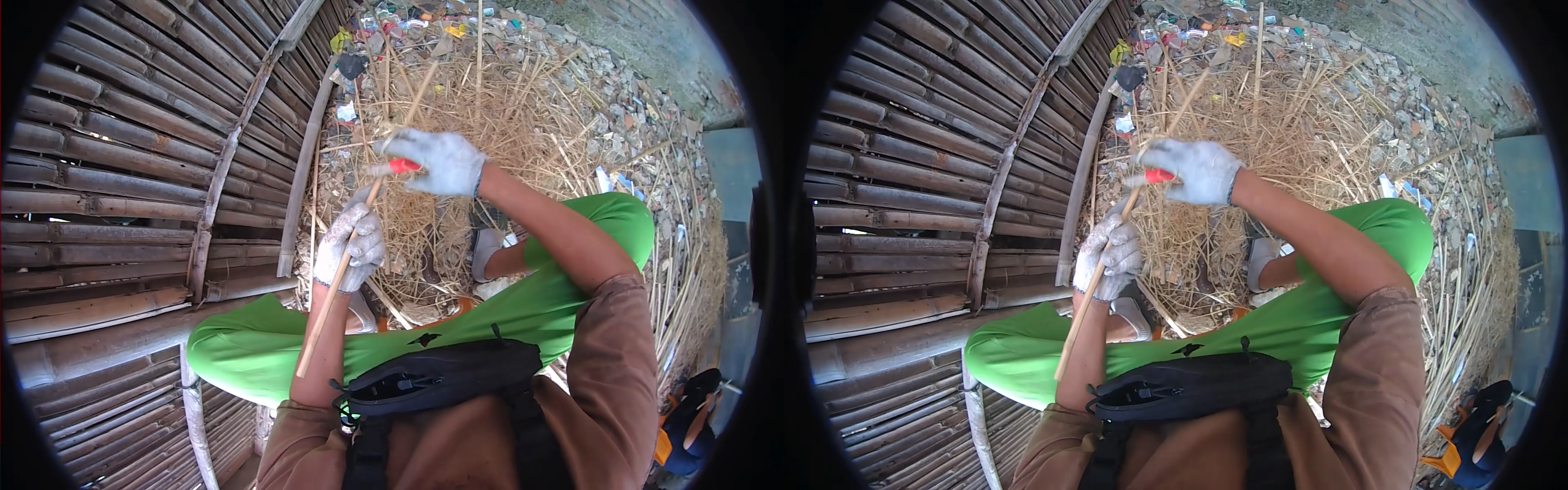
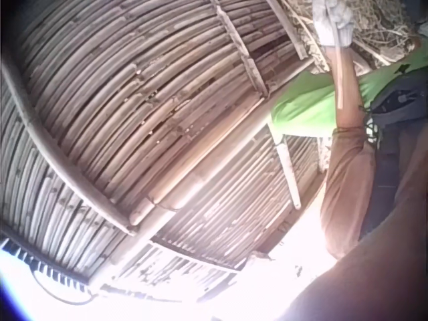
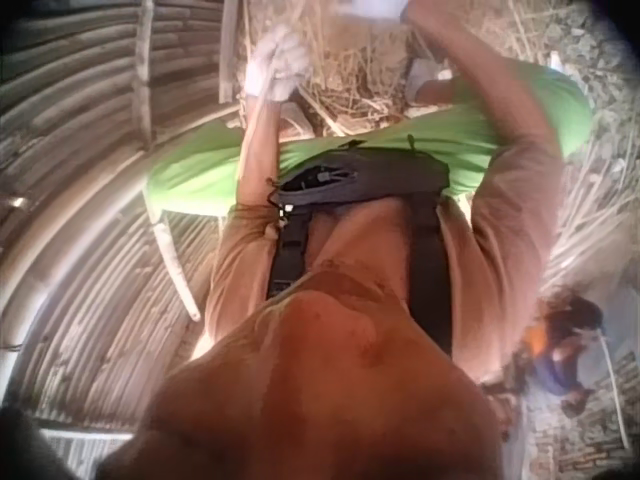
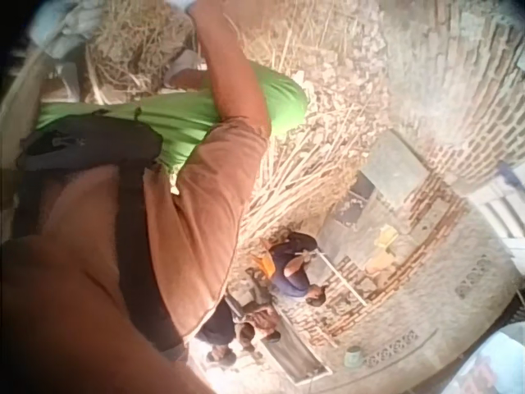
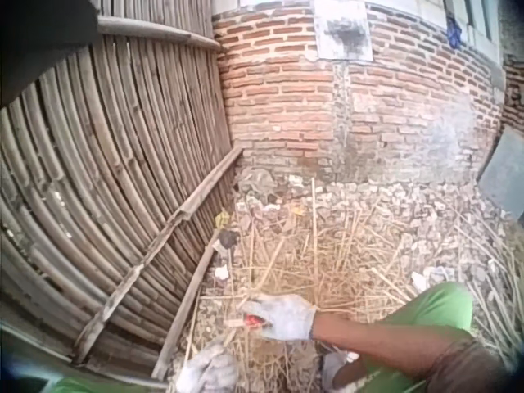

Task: The person uses a small red knife to shave or smooth the surface of a thin bamboo stick while holding it with gloved hands.

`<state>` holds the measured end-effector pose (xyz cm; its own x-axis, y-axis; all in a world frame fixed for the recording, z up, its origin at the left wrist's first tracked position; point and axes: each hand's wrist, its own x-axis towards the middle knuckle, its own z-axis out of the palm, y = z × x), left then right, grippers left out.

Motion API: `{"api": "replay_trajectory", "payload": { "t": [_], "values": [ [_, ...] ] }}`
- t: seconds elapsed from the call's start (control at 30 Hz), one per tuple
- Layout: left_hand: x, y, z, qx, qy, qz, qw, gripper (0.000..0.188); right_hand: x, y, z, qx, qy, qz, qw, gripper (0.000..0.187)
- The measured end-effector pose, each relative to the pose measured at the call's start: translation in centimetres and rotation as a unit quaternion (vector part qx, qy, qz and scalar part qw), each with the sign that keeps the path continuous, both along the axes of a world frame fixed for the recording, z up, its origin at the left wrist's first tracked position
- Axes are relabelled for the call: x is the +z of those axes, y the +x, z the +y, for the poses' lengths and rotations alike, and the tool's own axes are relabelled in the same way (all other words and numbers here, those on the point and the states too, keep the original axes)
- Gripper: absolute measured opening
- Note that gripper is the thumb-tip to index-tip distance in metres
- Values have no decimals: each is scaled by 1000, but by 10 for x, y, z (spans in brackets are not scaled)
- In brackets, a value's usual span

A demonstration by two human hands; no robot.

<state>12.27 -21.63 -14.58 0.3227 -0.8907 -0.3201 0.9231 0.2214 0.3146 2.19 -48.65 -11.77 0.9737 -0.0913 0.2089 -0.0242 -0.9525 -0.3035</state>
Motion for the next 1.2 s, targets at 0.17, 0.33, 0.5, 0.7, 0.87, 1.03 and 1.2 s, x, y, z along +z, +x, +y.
{"api": "replay_trajectory", "payload": {
  "t": [0.17, 0.33, 0.5, 0.7, 0.87, 1.03, 1.2],
  "values": [
    [37, 5, -2, -28, -139, 71, 987, 43, -4, 20, 0, 49, -21, -12, 999, 27],
    [42, 31, 2, 160, -29, -130, 978, 41, 4, 17, 3, 68, -15, 25, 997, 31],
    [73, 41, 19, 252, 24, -305, 918, 37, -22, 3, -14, 66, 65, 49, 994, 40],
    [85, 50, 36, 297, 51, -377, 876, 35, -25, -5, -20, 63, 69, 47, 994, 39],
    [83, 49, 34, 329, 32, -377, 865, 33, -15, -3, -16, 61, 65, 72, 993, 40],
    [64, 13, -15, 208, 161, -586, 766, 30, 13, 21, 25, 62, 112, 3, 992, 45],
    [132, 46, -33, 342, 158, -646, 664, 31, 86, 55, 40, 65, 184, -36, 980, 52]
  ]
}}
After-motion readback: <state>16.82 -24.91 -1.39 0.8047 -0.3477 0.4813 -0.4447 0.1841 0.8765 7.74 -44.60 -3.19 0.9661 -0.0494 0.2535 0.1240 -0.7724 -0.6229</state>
